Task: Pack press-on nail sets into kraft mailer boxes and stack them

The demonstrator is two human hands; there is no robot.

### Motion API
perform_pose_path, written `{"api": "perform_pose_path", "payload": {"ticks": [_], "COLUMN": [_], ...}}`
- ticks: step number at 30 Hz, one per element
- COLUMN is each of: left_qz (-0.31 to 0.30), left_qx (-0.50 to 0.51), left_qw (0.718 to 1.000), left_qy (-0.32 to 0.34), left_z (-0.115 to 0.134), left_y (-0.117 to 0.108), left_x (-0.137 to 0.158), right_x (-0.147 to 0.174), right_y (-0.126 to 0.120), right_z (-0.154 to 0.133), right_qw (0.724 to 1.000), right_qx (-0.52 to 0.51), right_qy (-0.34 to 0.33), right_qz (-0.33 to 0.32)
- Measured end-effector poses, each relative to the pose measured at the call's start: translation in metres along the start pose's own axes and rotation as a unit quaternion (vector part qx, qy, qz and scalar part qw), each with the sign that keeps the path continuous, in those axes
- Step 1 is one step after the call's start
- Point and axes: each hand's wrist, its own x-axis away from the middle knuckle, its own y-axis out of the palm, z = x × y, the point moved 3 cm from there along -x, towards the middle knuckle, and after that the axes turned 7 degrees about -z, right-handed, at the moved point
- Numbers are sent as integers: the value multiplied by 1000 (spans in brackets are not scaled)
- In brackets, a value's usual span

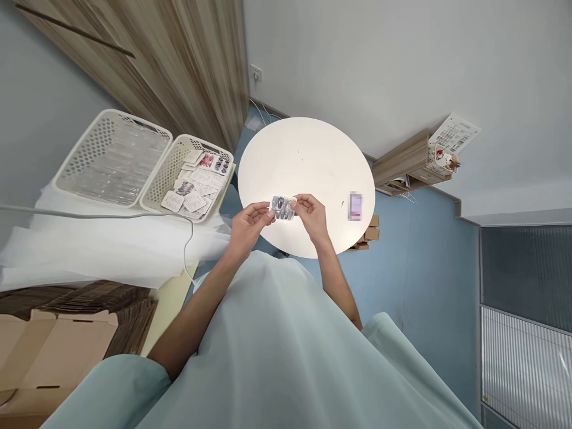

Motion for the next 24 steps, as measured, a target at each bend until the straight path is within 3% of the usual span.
{"api": "perform_pose_path", "payload": {"ticks": [12, 24], "left_qz": [14, 36], "left_qx": [-18, -43], "left_qw": [1000, 998], "left_qy": [-19, -43], "left_z": [-15, -36], "left_y": [7, 27], "left_x": [8, 15], "right_x": [7, 10], "right_y": [-11, -38], "right_z": [11, 25], "right_qw": [1000, 998], "right_qx": [1, 3], "right_qy": [2, 11], "right_qz": [-22, -63]}}
